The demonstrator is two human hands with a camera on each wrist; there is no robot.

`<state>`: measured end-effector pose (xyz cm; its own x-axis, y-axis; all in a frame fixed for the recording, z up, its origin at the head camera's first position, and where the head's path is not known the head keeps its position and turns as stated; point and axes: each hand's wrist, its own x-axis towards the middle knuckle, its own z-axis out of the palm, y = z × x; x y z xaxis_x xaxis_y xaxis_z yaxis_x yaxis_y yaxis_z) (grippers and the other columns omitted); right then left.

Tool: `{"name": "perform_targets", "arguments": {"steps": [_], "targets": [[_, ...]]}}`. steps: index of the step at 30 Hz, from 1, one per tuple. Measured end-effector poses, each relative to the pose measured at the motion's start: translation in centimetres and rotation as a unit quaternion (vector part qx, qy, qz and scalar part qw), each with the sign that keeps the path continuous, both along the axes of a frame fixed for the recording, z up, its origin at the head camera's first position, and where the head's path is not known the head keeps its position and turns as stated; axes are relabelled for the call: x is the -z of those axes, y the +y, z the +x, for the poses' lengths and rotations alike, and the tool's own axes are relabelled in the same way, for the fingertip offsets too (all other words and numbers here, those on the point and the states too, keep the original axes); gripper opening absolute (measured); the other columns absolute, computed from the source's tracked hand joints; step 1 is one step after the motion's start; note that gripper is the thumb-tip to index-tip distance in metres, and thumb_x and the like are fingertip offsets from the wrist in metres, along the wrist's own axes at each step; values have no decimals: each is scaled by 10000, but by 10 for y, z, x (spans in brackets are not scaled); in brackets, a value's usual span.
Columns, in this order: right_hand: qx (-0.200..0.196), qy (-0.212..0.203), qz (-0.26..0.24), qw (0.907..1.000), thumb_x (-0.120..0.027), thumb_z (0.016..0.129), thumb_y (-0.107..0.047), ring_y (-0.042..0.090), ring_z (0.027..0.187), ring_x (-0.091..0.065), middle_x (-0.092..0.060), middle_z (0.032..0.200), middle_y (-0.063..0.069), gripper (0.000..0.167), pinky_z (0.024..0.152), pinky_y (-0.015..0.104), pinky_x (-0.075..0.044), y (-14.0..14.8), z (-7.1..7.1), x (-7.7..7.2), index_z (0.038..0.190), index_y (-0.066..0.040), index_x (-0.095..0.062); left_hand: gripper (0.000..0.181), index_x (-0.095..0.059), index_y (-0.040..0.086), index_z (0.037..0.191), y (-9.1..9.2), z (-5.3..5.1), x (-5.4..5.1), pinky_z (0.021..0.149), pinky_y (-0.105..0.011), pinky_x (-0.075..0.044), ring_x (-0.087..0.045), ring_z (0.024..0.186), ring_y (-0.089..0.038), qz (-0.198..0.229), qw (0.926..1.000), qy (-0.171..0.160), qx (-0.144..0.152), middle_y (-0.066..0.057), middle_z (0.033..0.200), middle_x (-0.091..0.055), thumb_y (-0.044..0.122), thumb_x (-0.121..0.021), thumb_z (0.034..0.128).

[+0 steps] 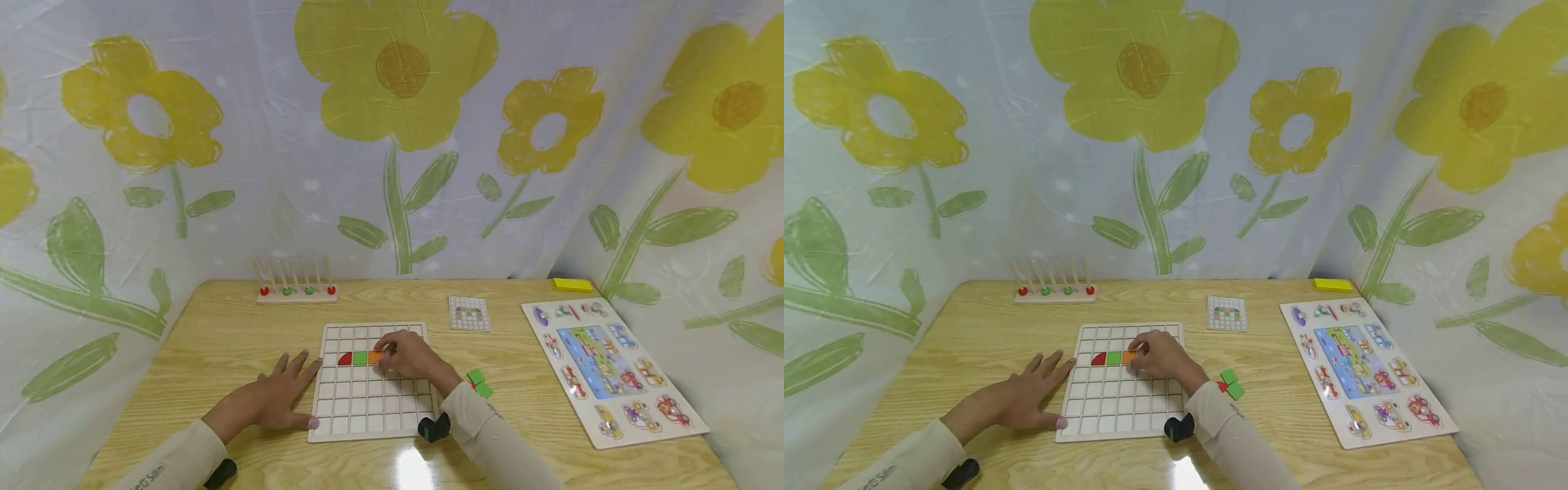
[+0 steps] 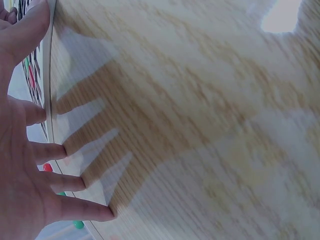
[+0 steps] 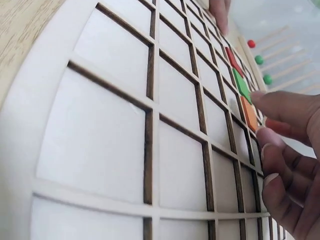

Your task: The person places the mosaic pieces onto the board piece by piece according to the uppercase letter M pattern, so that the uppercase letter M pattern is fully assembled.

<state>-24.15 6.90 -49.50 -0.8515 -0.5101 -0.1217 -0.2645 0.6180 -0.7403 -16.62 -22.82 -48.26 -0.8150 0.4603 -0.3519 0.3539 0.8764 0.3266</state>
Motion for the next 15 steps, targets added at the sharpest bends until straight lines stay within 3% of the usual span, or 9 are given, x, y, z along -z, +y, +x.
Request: {"name": "perform_targets", "arguments": {"steps": [9, 15], "targets": [[-12, 72, -125, 9999, -792, 886, -229, 95, 794, -592, -660, 871, -60, 270, 753, 279, -490, 11, 0, -3, 1130, -135, -726, 1112, -196, 103, 1609, 2, 1, -2, 927, -862, -271, -135, 1439, -642, -19, 10000, 1, -26, -275, 1642, -137, 699, -687, 808], [-180, 87, -219, 9996, -767, 910, -254, 91, 659, -527, -658, 903, -37, 293, 633, 246, -451, 26, 0, -7, 1164, -116, -717, 1109, -197, 102, 1609, 2, 1, -2, 926, -864, -269, -133, 1441, -640, -10, 10000, -7, -20, -275, 1643, -136, 698, -685, 811]]}}
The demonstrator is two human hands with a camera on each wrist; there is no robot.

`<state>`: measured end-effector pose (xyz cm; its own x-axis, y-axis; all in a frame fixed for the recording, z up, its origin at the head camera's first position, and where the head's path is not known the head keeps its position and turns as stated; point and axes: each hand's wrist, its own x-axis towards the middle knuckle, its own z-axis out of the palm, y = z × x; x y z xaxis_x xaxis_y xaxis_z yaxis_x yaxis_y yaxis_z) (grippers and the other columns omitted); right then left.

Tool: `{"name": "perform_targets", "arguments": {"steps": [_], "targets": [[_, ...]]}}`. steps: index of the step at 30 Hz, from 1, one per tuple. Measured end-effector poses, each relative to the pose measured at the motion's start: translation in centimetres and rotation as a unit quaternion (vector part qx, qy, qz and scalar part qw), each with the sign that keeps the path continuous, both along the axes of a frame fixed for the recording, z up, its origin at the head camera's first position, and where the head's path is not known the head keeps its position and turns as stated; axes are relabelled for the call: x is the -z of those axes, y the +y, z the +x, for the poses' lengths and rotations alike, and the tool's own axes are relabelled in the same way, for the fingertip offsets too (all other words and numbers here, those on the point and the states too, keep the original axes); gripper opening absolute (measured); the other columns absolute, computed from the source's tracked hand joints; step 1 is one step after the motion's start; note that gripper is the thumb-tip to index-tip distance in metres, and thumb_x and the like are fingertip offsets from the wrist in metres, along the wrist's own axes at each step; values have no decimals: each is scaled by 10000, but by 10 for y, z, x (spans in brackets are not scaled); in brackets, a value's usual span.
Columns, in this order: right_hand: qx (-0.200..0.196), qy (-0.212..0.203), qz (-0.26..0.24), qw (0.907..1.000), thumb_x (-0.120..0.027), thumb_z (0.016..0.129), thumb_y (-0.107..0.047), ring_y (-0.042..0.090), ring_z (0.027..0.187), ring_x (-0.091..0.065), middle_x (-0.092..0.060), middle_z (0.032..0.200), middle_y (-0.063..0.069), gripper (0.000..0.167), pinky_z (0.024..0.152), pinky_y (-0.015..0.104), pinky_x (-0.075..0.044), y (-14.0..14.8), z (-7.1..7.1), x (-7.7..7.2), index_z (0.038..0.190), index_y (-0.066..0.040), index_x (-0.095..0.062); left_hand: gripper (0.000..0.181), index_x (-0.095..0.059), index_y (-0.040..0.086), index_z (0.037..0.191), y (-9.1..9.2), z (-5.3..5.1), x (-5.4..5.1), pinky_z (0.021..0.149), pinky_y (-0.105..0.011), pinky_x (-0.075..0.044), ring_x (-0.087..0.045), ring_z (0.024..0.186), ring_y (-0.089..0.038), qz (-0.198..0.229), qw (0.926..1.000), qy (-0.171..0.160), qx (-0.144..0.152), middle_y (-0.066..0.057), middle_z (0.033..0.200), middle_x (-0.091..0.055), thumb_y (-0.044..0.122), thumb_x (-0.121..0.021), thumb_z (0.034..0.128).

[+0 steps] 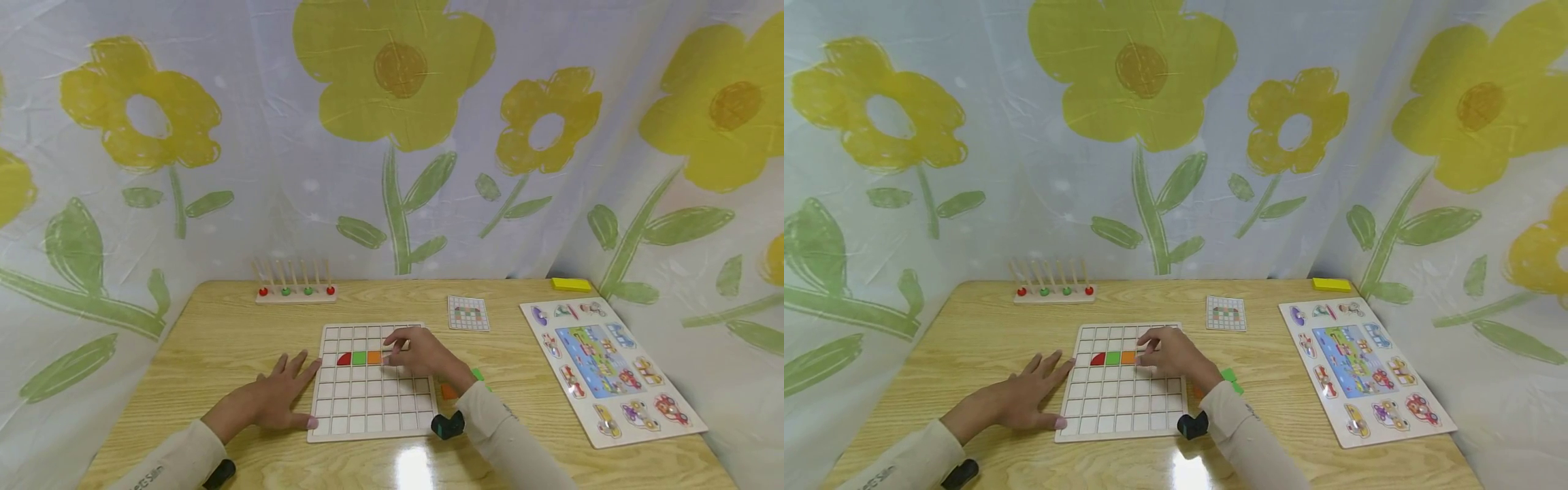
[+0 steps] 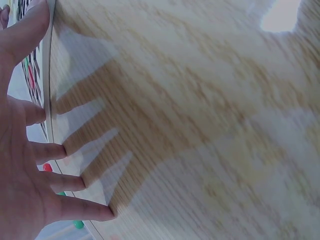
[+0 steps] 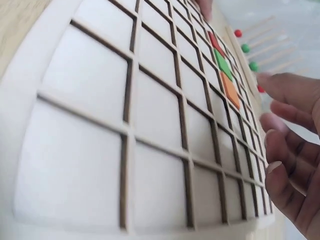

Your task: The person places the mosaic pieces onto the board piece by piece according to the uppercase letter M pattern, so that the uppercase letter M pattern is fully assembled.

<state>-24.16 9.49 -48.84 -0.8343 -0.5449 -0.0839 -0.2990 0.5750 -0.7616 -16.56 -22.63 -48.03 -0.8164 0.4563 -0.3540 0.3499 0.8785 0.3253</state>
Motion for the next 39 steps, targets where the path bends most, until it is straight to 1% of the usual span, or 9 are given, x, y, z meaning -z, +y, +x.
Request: {"name": "perform_targets", "arguments": {"steps": [4, 8, 13, 19, 23, 28, 31, 35, 39], "targets": [[-160, -32, -42, 9999, -749, 927, -254, 82, 602, -498, -656, 918, -20, 305, 602, 236, -453, 12, -1, -3, 1182, -92, -711, 1110, -191, 106, 1611, 0, 0, 0, 927, -864, -266, -127, 1443, -639, 18, 10000, -30, -5, -273, 1646, -129, 697, -685, 812], [-217, -27, -104, 9997, -732, 938, -242, 73, 569, -477, -657, 921, -8, 299, 571, 225, -445, 25, -2, -3, 1187, -79, -710, 1114, -195, 105, 1610, 0, -1, 1, 920, -867, -269, -131, 1441, -640, -12, 10000, -21, -7, -274, 1644, -133, 705, -683, 808], [-262, -29, -250, 9993, -719, 949, -218, 76, 594, -487, -659, 940, 18, 282, 583, 230, -445, 43, -3, 1, 1182, -58, -711, 1109, -203, 100, 1607, -1, -1, 1, 908, -871, -274, -140, 1435, -647, -9, 10000, 15, 25, -280, 1639, -144, 704, -682, 810], [-242, 77, -320, 9992, -700, 960, -191, 84, 593, -505, -668, 951, 66, 273, 569, 235, -458, 64, -3, -1, 1180, -29, -706, 1105, -195, 95, 1609, 0, 0, -1, 917, -864, -278, -136, 1436, -646, 7, 10000, -8, 35, -282, 1642, -133, 695, -680, 818], [-265, 260, -289, 9989, -684, 969, -181, 94, 663, -543, -680, 947, 58, 250, 591, 242, -463, 76, -3, -1, 1154, -16, -715, 1101, -193, 95, 1609, 0, 0, -1, 923, -859, -281, -136, 1438, -643, -5, 10000, -16, 33, -283, 1642, -130, 691, -679, 822], [-212, 311, -164, 9992, -701, 964, -223, 116, 801, -595, -688, 944, -1, 246, 659, 241, -488, 84, -3, 3, 1137, -52, -733, 1094, -192, 97, 1610, -1, 0, 0, 923, -861, -278, -134, 1438, -643, -6, 10000, -2, 47, -284, 1642, -127, 690, -674, 828], [-234, 334, -217, 9989, -709, 955, -208, 129, 815, -603, -693, 945, 13, 244, 663, 243, -496, 89, -2, 5, 1133, -43, -736, 1094, -192, 96, 1609, -1, -1, 0, 923, -862, -275, -132, 1436, -646, -4, 10000, 12, 50, -285, 1642, -125, 690, -675, 828], [-346, 387, -332, 9981, -713, 949, -179, 119, 791, -594, -697, 954, 56, 226, 636, 239, -492, 95, -1, 7, 1116, -29, -741, 1097, -192, 94, 1609, -1, -1, 0, 922, -863, -273, -131, 1435, -648, -7, 10000, 23, 53, -286, 1641, -125, 691, -677, 826], [-342, 308, -318, 9984, -721, 945, -181, 90, 720, -566, -698, 952, 38, 196, 599, 222, -470, 101, 1, 10, 1096, -60, -752, 1094, -188, 99, 1611, -1, 0, 0, 930, -861, -273, -128, 1440, -643, 3, 10000, -11, 51, -286, 1643, -119, 699, -664, 831]]}}
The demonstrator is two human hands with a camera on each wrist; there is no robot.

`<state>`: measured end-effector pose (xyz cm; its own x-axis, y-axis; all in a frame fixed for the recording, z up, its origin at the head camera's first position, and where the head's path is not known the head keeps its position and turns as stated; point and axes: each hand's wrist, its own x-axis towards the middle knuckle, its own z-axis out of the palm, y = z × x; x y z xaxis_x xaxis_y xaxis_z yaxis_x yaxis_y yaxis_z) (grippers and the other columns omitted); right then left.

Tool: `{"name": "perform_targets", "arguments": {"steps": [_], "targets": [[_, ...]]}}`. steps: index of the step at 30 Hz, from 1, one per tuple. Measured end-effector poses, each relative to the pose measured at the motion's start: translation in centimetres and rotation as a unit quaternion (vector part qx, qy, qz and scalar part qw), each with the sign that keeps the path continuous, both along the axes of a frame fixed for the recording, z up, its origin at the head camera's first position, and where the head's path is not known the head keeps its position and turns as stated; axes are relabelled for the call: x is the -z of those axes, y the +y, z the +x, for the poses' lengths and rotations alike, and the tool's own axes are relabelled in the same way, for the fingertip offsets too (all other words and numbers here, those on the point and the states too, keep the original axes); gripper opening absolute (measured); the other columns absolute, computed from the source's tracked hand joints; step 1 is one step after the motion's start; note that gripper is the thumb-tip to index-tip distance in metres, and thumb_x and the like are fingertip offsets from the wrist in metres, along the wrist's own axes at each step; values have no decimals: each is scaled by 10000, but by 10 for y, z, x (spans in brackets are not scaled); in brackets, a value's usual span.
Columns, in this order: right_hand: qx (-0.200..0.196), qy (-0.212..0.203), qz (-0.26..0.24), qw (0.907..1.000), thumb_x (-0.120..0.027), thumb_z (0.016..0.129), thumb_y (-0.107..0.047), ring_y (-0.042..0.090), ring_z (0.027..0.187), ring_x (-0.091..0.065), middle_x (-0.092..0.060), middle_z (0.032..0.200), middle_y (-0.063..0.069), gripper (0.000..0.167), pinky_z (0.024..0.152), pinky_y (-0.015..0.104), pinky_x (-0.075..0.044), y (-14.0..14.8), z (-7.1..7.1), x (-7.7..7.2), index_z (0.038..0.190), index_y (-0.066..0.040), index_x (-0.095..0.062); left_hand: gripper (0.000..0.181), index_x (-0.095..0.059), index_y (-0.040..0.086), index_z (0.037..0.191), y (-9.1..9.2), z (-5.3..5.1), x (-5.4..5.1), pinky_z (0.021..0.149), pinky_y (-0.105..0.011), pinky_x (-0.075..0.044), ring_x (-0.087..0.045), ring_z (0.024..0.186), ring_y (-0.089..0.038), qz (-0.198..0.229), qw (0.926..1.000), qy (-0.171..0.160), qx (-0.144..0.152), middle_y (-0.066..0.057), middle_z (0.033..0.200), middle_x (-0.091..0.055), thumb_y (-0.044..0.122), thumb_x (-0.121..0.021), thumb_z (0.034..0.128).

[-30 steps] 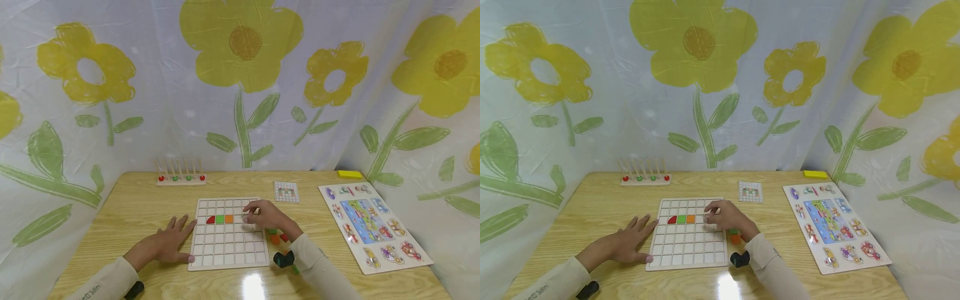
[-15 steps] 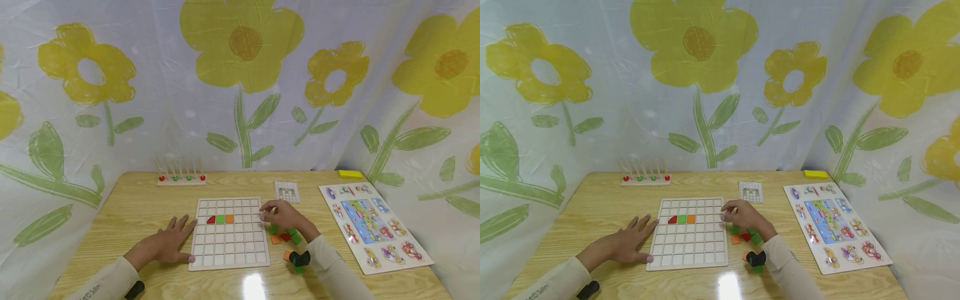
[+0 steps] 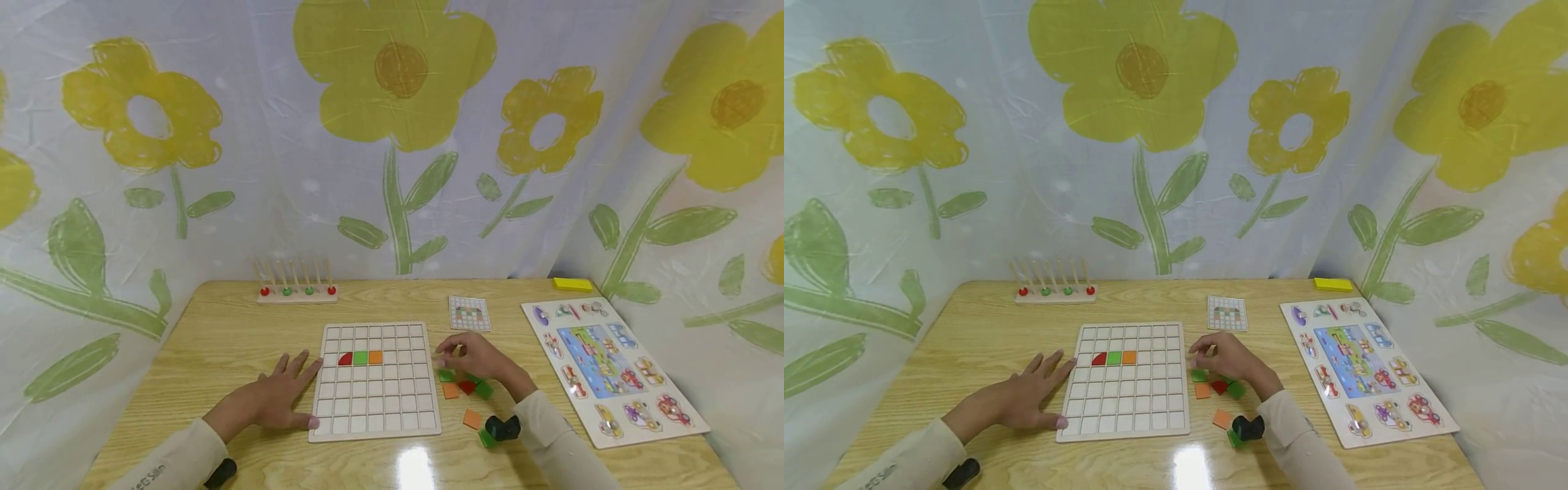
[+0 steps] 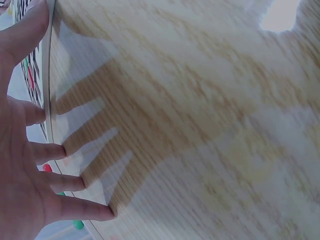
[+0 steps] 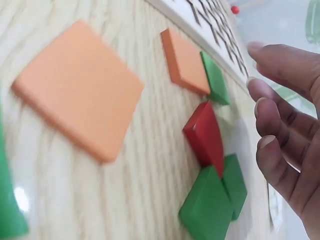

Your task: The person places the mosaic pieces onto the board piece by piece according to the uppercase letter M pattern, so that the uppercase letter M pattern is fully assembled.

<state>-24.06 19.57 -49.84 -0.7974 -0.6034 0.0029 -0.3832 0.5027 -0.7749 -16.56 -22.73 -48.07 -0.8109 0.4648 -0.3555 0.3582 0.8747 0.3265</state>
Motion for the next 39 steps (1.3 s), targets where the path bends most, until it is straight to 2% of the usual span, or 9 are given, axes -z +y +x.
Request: {"name": "perform_targets", "arguments": {"steps": [6, 10, 15, 24, 32, 39], "targets": [[1, -419, -74, 9991, -709, 946, -125, 97, 638, -535, -695, 974, 109, 192, 596, 231, -480, 8, 6, 2, 1111, -33, -743, 1096, -188, 100, 1612, 0, 0, 1, 934, -858, -275, -130, 1441, -641, 12, 10000, 6, -2, -287, 1643, -121, 707, -658, 830], [-8, -565, -37, 9984, -730, 934, -150, 141, 742, -613, -701, 1027, 120, 216, 665, 258, -530, 13, 7, 4, 1124, -48, -743, 1100, -188, 101, 1612, 0, 0, 0, 931, -858, -279, -130, 1441, -641, 13, 10000, 17, 2, -287, 1643, -120, 712, -656, 827], [-83, -415, 82, 9991, -760, 914, -211, 162, 901, -647, -715, 1076, 76, 219, 756, 269, -546, 17, 7, 7, 1100, -95, -765, 1102, -191, 97, 1611, 0, 0, -2, 926, -858, -284, -127, 1439, -644, 3, 10000, 20, 23, -294, 1639, -121, 711, -659, 825], [-152, -283, 176, 9993, -778, 896, -213, 140, 894, -640, -699, 989, 30, 198, 774, 262, -542, 14, 7, 6, 1062, -106, -788, 1104, -181, 98, 1612, -1, 0, -1, 933, -861, -269, -116, 1443, -641, 44, 10000, -51, -27, -287, 1643, -114, 698, -671, 825], [-122, -338, 328, 9988, -788, 889, -227, 159, 929, -630, -691, 992, 19, 195, 802, 271, -532, 11, 5, 8, 1055, -124, -789, 1107, -184, 100, 1611, 0, 0, -1, 927, -863, -271, -121, 1442, -641, 51, 10000, -23, -27, -285, 1643, -122, 697, -676, 820], [-106, -182, 450, 9988, -794, 883, -248, 137, 899, -610, -683, 977, 2, 186, 782, 270, -523, 9, 2, 10, 1037, -145, -787, 1108, -180, 103, 1612, 0, 0, 1, 925, -862, -273, -124, 1439, -644, 23, 10000, 10, -20, -284, 1643, -120, 697, -675, 819]]}}
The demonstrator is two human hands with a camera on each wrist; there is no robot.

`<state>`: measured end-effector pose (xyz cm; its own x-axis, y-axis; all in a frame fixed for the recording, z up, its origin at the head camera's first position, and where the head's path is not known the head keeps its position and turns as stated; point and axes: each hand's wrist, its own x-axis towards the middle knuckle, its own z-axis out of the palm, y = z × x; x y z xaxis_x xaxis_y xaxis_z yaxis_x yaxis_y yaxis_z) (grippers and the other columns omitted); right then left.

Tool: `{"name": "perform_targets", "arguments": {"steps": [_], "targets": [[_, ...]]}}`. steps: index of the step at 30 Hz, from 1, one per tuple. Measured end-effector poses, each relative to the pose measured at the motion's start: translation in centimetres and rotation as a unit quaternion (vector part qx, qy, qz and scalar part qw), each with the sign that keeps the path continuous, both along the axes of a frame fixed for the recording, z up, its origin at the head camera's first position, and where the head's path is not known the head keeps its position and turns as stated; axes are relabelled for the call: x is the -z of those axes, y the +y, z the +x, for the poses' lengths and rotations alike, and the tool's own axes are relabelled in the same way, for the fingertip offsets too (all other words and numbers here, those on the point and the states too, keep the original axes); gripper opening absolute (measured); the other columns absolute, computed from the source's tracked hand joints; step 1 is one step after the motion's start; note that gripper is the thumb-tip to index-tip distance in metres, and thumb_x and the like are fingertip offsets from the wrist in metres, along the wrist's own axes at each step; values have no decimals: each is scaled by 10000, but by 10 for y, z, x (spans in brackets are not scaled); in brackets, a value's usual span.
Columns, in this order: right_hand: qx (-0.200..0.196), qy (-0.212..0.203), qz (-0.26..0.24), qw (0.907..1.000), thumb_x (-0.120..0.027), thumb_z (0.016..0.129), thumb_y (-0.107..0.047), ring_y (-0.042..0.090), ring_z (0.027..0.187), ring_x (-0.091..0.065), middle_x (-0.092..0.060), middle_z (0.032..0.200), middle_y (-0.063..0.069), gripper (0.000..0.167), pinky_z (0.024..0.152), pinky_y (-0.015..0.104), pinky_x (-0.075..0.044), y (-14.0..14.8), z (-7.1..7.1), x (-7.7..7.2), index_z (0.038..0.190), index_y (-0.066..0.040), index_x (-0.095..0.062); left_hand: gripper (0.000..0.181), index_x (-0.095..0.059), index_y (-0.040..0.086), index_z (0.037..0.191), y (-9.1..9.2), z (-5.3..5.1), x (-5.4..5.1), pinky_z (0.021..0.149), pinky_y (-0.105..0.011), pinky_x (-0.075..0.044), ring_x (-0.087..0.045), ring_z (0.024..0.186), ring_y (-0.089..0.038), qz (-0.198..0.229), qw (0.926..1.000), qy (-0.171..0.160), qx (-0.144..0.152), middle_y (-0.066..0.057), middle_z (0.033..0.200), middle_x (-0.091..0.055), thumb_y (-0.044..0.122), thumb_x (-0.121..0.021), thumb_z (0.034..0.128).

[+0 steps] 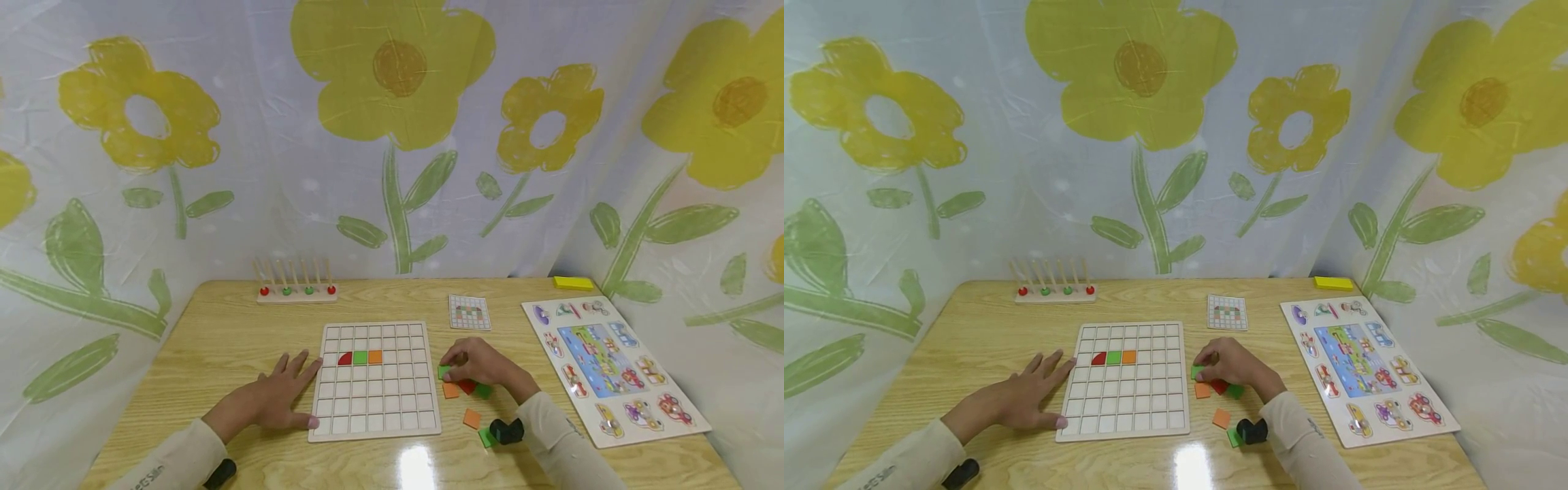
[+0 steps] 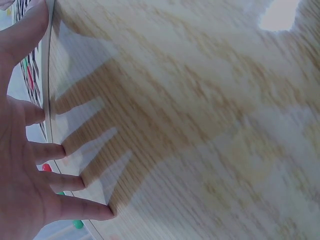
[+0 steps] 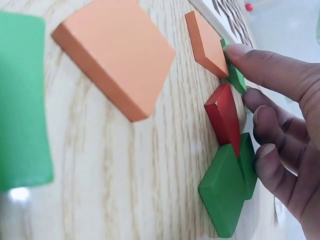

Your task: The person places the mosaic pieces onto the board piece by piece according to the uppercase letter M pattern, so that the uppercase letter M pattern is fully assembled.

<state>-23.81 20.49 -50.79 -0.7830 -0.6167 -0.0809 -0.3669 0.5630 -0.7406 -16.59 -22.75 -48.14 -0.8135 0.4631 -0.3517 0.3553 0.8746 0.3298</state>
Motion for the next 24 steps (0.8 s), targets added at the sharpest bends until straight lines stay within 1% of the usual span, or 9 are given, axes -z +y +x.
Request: {"name": "perform_targets", "arguments": {"steps": [7, 14, 24], "targets": [[-4, -55, 8, 10000, -790, 886, -230, 114, 882, -587, -662, 970, -10, 199, 775, 256, -514, -2, 1, -4, 1057, -129, -772, 1110, -177, 105, 1613, 0, 0, 0, 924, -864, -271, -123, 1440, -644, -7, 10000, 8, 1, -281, 1644, -120, 699, -674, 819], [-79, -58, -85, 9999, -772, 901, -201, 148, 908, -604, -672, 999, 49, 243, 785, 261, -524, -1, 1, -4, 1105, -69, -766, 1106, -177, 105, 1613, 0, 0, -1, 924, -863, -272, -126, 1440, -643, 20, 10000, 16, 13, -281, 1645, -120, 696, -675, 822], [-158, -68, -10, 9999, -768, 905, -200, 168, 922, -619, -662, 980, 47, 262, 796, 262, -535, -2, 0, -5, 1131, -67, -770, 1098, -187, 103, 1611, 0, 1, -1, 938, -858, -271, -125, 1445, -637, 17, 10000, -20, -27, -283, 1644, -123, 701, -667, 825]]}}
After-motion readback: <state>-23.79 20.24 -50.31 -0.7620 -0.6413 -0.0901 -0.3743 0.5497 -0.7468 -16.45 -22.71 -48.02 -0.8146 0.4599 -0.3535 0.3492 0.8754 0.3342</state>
